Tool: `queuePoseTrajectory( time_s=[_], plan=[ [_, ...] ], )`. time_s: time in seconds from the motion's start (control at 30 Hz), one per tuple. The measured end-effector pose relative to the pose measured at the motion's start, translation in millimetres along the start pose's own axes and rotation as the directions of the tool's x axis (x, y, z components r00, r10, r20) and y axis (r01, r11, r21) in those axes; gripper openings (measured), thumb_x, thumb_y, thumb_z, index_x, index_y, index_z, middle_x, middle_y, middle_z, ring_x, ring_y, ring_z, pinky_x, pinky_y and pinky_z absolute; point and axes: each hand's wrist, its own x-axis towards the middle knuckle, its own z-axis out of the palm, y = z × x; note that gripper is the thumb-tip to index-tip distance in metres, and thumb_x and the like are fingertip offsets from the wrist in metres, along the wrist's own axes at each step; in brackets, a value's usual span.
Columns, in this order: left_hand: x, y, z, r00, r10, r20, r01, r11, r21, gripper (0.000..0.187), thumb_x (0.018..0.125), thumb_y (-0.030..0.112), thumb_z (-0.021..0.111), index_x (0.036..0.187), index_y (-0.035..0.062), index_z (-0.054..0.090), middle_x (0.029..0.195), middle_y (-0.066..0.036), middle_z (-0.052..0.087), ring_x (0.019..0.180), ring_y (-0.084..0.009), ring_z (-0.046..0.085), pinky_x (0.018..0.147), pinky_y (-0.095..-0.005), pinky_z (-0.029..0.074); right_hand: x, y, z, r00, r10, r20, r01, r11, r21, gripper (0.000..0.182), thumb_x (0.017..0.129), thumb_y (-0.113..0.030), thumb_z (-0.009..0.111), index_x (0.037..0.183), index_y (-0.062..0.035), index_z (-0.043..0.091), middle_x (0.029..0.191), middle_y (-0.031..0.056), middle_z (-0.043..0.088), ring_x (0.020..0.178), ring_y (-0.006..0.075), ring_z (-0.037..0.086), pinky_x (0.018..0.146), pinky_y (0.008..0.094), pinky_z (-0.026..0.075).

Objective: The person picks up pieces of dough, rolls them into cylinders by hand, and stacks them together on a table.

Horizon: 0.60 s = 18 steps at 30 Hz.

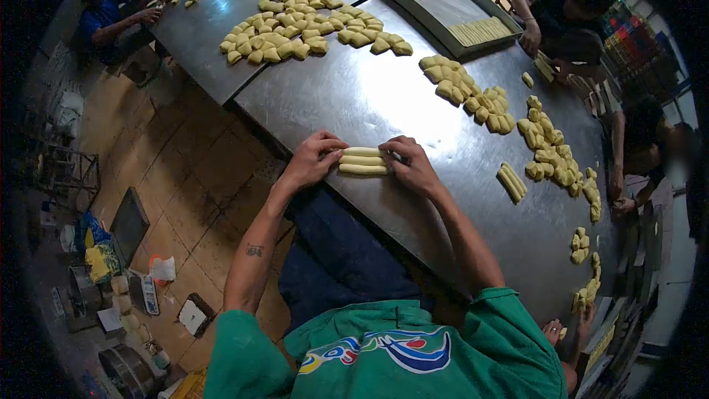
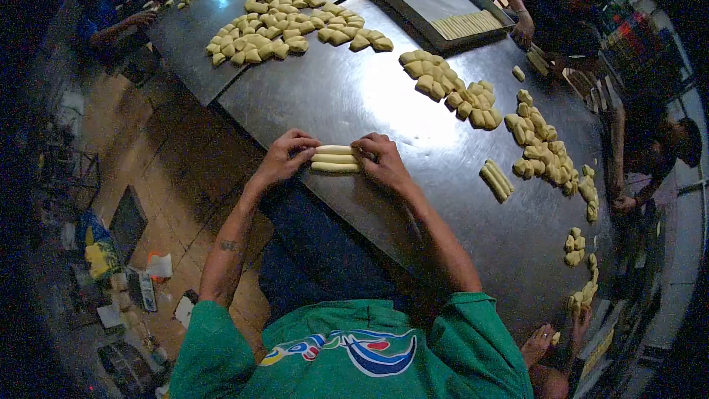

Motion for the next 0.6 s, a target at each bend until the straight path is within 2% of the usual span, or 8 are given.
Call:
queuePoseTrajectory(
  time_s=[0.1, 0.17, 0.3, 0.37, 0.47, 0.53, 0.6],
  plan=[
    [-5.4, 4.1, 0.2, 0.993, 0.076, -0.086, -0.071, 0.995, 0.064, 0.022, 0.089, 0.015, 0.065, 0.107, 0.0023, 0.067, 0.092, -0.009, 0.065, 0.076, -0.0182, 0.063, 0.072, -0.0315, 0.052, 1.7, 0.1, -5.1, 0.998, -0.02, 0.055, 0.021, 1.0, -0.005, 0.025, 0.079, -0.005, 0.061, 0.103, -0.003, 0.068, 0.102, 0.0138, 0.064, 0.097, 0.0293, 0.057, 0.087, 0.0386, 0.046],
    [-13.4, 14.5, 1.5, 0.962, -0.22, -0.165, 0.226, 0.974, 0.016, 0.027, 0.087, 0.014, 0.069, 0.11, 0.0023, 0.064, 0.086, -0.007, 0.066, 0.078, -0.0137, 0.062, 0.073, -0.0273, 0.052, 4.3, 0.8, -6.5, 0.994, 0.064, 0.093, -0.066, 0.998, 0.015, 0.026, 0.081, -0.009, 0.061, 0.105, -0.0031, 0.067, 0.103, 0.0137, 0.064, 0.098, 0.0288, 0.056, 0.088, 0.0387, 0.046],
    [-20.5, 21.1, 9.7, 0.944, -0.277, -0.178, 0.276, 0.961, -0.035, 0.036, 0.083, 0.016, 0.073, 0.111, 0.0, 0.058, 0.08, -0.006, 0.067, 0.07, -0.0096, 0.059, 0.065, -0.0261, 0.051, 15.8, -14.7, -2.6, 0.986, 0.06, 0.154, -0.052, 0.997, -0.057, 0.026, 0.084, -0.014, 0.061, 0.107, -0.0031, 0.066, 0.1, 0.0132, 0.063, 0.096, 0.0288, 0.056, 0.087, 0.0391, 0.046],
    [-23.4, 26.0, 11.4, 0.891, -0.394, -0.226, 0.402, 0.915, -0.01, 0.041, 0.079, 0.017, 0.076, 0.109, -0.001, 0.054, 0.081, -0.005, 0.067, 0.067, -0.0071, 0.057, 0.063, -0.0245, 0.049, 23.2, -16.0, 3.2, 0.981, 0.046, 0.187, -0.032, 0.996, -0.079, 0.027, 0.085, -0.02, 0.063, 0.107, -0.004, 0.066, 0.098, 0.0124, 0.063, 0.095, 0.0289, 0.056, 0.085, 0.0397, 0.046],
    [-33.9, 22.9, 16.2, 0.905, -0.374, -0.205, 0.367, 0.928, -0.069, 0.043, 0.078, 0.018, 0.078, 0.107, 0.0, 0.051, 0.076, -0.004, 0.065, 0.064, -0.0065, 0.055, 0.061, -0.0232, 0.047, 29.5, -12.5, 11.6, 0.985, -0.033, 0.166, 0.052, 0.993, -0.107, 0.029, 0.085, -0.025, 0.065, 0.107, -0.0051, 0.066, 0.097, 0.0115, 0.063, 0.093, 0.0294, 0.057, 0.083, 0.0398, 0.046],
    [-39.6, 19.9, 20.0, 0.908, -0.372, -0.193, 0.346, 0.925, -0.156, 0.04, 0.078, 0.016, 0.078, 0.105, 0.0012, 0.052, 0.076, -0.003, 0.065, 0.066, -0.0068, 0.055, 0.059, -0.0233, 0.045, 36.7, -18.0, 14.9, 0.983, -0.022, 0.182, 0.045, 0.991, -0.123, 0.031, 0.084, -0.027, 0.066, 0.107, -0.0055, 0.065, 0.097, 0.0114, 0.063, 0.091, 0.0296, 0.057, 0.082, 0.0399, 0.047],
    [-41.8, 17.1, 21.5, 0.914, -0.357, -0.191, 0.329, 0.93, -0.163, 0.037, 0.079, 0.015, 0.077, 0.104, 0.002, 0.053, 0.078, -0.003, 0.065, 0.068, -0.0071, 0.055, 0.06, -0.0235, 0.046, 42.4, -21.0, 22.4, 0.982, -0.012, 0.189, 0.038, 0.99, -0.134, 0.032, 0.084, -0.029, 0.067, 0.107, -0.006, 0.065, 0.097, 0.0114, 0.063, 0.09, 0.0298, 0.058, 0.082, 0.04, 0.047]
  ],
)
